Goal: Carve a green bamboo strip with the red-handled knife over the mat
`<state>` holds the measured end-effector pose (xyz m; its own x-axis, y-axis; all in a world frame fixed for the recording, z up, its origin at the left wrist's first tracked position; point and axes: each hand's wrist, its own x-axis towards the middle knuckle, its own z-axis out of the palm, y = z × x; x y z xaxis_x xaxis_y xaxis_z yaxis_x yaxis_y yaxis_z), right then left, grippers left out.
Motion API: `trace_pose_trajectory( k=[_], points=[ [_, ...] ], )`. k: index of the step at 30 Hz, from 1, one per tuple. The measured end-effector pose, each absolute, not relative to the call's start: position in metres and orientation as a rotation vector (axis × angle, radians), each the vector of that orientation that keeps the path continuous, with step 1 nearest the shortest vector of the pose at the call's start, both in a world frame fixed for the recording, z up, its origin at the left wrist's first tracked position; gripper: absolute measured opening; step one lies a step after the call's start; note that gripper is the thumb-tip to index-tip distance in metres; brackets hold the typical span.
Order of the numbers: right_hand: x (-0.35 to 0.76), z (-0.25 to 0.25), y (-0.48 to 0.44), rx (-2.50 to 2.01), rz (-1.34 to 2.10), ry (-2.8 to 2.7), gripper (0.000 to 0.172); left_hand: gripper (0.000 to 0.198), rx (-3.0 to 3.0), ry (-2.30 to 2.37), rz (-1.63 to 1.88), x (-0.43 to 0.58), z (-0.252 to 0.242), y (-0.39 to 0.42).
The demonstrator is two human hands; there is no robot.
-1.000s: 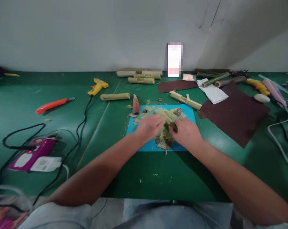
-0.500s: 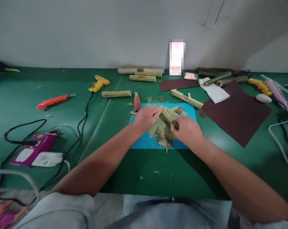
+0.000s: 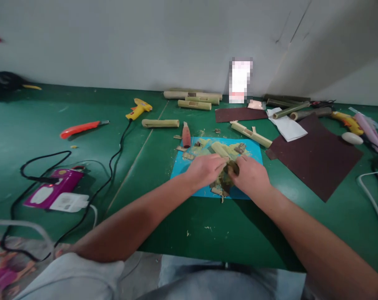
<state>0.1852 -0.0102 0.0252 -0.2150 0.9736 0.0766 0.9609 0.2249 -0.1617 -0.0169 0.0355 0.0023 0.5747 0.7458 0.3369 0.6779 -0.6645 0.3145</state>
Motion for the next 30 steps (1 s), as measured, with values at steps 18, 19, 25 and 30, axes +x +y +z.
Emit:
trace_pose_trajectory(
  k=[18,19,25,30],
  points=[
    [0.185,0.026,-0.011,-1.86,0.088,-2.342,0.025,0.036,2.723,1.203,0.67,-0.011,0.006,0.029],
    [0.185,0.026,-0.011,-1.863,0.085,-2.339,0.026,0.036,2.722,1.213,0.669,-0.01,0.005,0.029],
    [0.184,0.029,-0.012,-1.868,0.103,-2.335,0.026,0.034,2.642,1.404,0.71,-0.01,0.006,0.033],
    [0.185,0.029,-0.012,-1.861,0.095,-2.34,0.025,0.032,2.615,1.223,0.674,-0.009,0.005,0.029]
  ],
)
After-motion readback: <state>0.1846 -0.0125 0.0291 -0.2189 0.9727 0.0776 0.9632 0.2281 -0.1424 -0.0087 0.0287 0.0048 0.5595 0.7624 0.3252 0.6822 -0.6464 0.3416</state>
